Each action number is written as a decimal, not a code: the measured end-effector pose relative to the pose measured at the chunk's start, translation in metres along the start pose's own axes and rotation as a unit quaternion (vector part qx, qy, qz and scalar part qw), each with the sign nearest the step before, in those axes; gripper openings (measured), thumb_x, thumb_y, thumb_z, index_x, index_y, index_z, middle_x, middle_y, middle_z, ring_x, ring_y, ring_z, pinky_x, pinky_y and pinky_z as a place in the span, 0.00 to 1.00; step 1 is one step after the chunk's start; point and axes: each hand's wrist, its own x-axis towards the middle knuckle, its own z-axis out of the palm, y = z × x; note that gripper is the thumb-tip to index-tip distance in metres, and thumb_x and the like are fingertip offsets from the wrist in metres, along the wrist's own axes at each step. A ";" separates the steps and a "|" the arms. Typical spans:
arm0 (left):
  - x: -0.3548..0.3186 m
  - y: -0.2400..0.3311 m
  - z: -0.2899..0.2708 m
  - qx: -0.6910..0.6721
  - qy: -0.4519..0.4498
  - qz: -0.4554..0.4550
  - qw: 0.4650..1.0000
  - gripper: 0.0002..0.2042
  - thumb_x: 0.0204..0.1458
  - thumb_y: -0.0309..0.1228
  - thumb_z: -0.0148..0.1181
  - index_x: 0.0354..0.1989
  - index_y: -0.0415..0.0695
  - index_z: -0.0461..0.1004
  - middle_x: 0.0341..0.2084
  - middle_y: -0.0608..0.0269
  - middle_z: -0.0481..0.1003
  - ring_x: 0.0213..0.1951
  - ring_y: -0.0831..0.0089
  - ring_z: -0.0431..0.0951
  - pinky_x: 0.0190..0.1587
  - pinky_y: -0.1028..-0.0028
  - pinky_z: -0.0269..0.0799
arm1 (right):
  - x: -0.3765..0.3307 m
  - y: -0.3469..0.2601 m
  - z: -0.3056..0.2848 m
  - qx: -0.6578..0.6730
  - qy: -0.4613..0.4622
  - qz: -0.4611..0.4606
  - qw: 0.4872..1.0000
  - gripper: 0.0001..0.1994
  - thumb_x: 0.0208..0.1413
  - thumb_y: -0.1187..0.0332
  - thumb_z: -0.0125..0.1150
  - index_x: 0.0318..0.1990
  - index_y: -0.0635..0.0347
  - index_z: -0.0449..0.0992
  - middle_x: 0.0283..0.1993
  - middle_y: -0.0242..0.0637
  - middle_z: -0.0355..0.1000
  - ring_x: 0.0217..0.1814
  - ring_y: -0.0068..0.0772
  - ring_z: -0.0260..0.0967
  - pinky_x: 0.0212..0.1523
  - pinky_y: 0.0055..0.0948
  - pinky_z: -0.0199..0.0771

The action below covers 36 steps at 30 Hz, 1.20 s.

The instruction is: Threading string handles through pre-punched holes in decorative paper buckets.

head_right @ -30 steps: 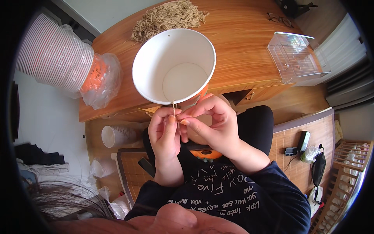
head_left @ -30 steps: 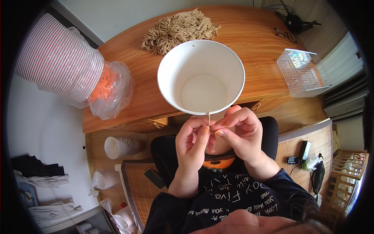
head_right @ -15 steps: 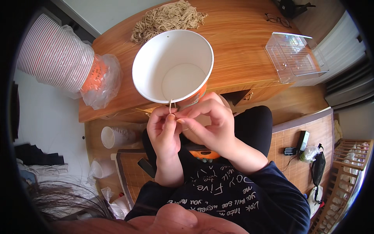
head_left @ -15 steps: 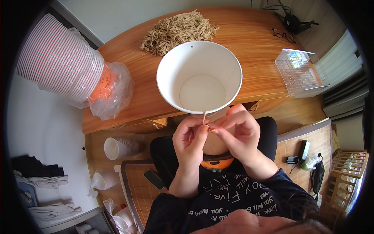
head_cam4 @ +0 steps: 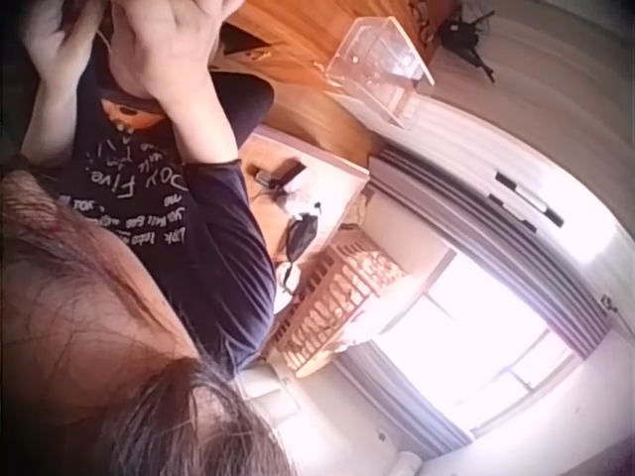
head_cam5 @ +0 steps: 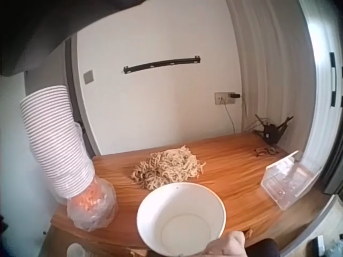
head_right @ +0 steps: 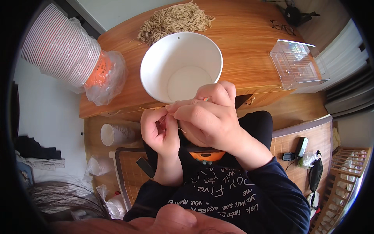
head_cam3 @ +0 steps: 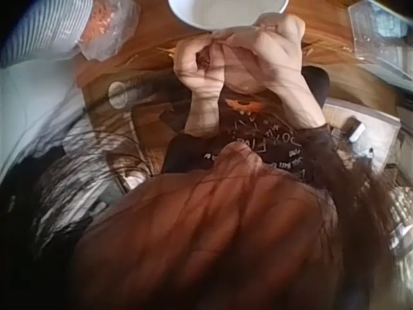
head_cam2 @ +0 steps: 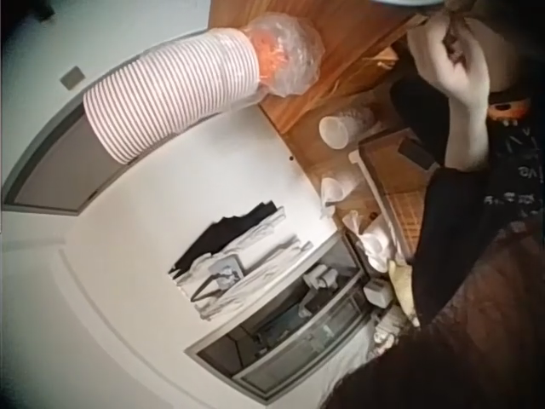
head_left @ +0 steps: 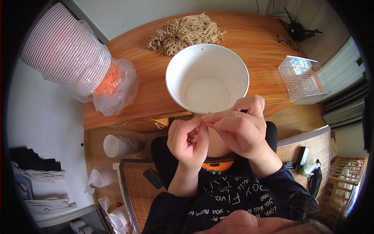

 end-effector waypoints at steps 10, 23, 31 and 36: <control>0.003 -0.002 -0.004 -0.028 -0.016 -0.023 0.999 0.07 0.47 0.13 0.64 0.32 0.38 0.75 0.23 0.68 0.69 0.21 0.85 0.63 0.22 0.83 0.56 | 0.011 0.003 0.005 -0.002 -0.041 -0.028 0.999 0.17 0.38 0.70 0.72 0.40 0.45 0.80 0.41 0.17 0.79 0.42 0.26 0.66 0.47 0.28 0.57; -0.003 0.002 -0.001 -0.065 -0.010 -0.071 0.995 0.06 0.50 0.15 0.65 0.33 0.37 0.74 0.24 0.68 0.68 0.22 0.87 0.64 0.23 0.84 0.58 | -0.008 0.004 0.008 -0.011 -0.006 -0.006 1.000 0.17 0.44 0.67 0.74 0.45 0.47 0.82 0.35 0.15 0.79 0.43 0.24 0.66 0.47 0.28 0.55; 0.002 0.008 -0.003 0.011 -0.029 0.002 1.000 0.09 0.45 0.14 0.67 0.33 0.37 0.76 0.21 0.65 0.70 0.20 0.81 0.67 0.22 0.81 0.60 | -0.007 0.008 0.006 -0.010 -0.021 0.006 1.000 0.18 0.44 0.67 0.73 0.46 0.46 0.81 0.36 0.14 0.78 0.44 0.24 0.66 0.48 0.29 0.55; 0.000 0.008 -0.006 0.014 -0.032 0.007 0.999 0.07 0.47 0.14 0.65 0.34 0.36 0.77 0.23 0.65 0.72 0.21 0.80 0.67 0.24 0.81 0.60 | -0.005 0.011 0.004 -0.026 -0.036 -0.027 0.999 0.20 0.42 0.68 0.74 0.47 0.45 0.81 0.36 0.14 0.77 0.45 0.25 0.66 0.48 0.30 0.54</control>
